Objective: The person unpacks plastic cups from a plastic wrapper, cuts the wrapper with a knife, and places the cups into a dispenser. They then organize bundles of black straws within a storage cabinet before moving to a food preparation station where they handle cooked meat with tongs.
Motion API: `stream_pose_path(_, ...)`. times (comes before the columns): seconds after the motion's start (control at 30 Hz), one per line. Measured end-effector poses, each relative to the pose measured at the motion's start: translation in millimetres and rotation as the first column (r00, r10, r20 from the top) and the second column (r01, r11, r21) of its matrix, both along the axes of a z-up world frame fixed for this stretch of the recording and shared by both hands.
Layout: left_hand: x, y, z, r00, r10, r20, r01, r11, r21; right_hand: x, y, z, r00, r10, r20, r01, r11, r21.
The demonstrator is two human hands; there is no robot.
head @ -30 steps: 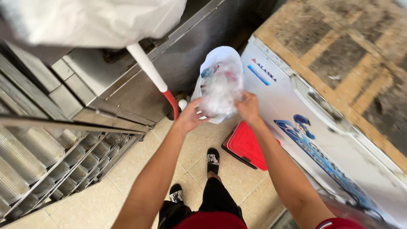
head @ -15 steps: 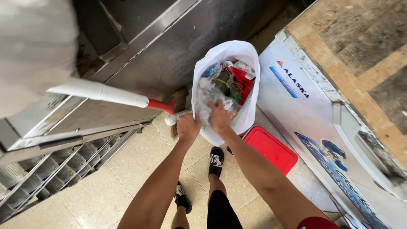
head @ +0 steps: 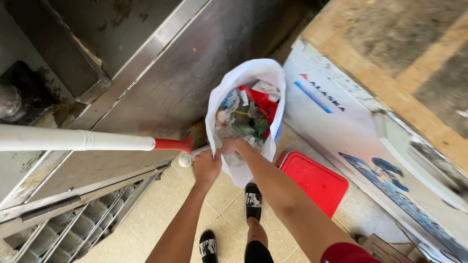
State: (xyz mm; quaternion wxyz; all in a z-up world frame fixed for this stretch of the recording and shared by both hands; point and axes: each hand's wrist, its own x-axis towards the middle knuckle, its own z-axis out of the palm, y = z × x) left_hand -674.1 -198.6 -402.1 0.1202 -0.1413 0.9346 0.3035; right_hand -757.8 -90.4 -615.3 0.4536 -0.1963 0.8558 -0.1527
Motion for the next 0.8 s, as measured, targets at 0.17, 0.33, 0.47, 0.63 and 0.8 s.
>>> stream_pose_path(0.17, -3.7, 5.6, 51.8, 1.0, -0.01, -0.001, 0.01, 0.999, 0.044, 18.2, 46.8, 159.8, 0.934, -0.271, -0.232, 0.261, 0.962, -0.073)
stream_pose_path(0.33, 24.7, 29.6, 104.4, 0.998, 0.056, 0.042, -0.068, 0.903, 0.424, 88.4, 90.3, 315.8, 0.49, -0.854, -0.174, 0.633, 0.486, -0.603)
stream_pose_path(0.47, 69.2, 91.8, 167.5, 0.988, -0.146, 0.048, -0.002, 0.295, 0.955, 202.5, 111.3, 422.4, 0.19, -0.945, -0.266, 0.604, 0.327, -0.727)
stream_pose_path(0.63, 216.9, 192.4, 240.2, 0.609, -0.77, 0.189, -0.514, -0.201, 0.834, 386.3, 142.3, 519.7, -0.162, -0.814, -0.558, 0.599, 0.368, -0.711)
stream_pose_path(0.8, 410.5, 252.8, 312.1, 0.039, -0.996, 0.08, -0.64, 0.037, 0.767, 586.2, 172.2, 562.4, -0.546, -0.603, -0.581, 0.72, 0.018, -0.694)
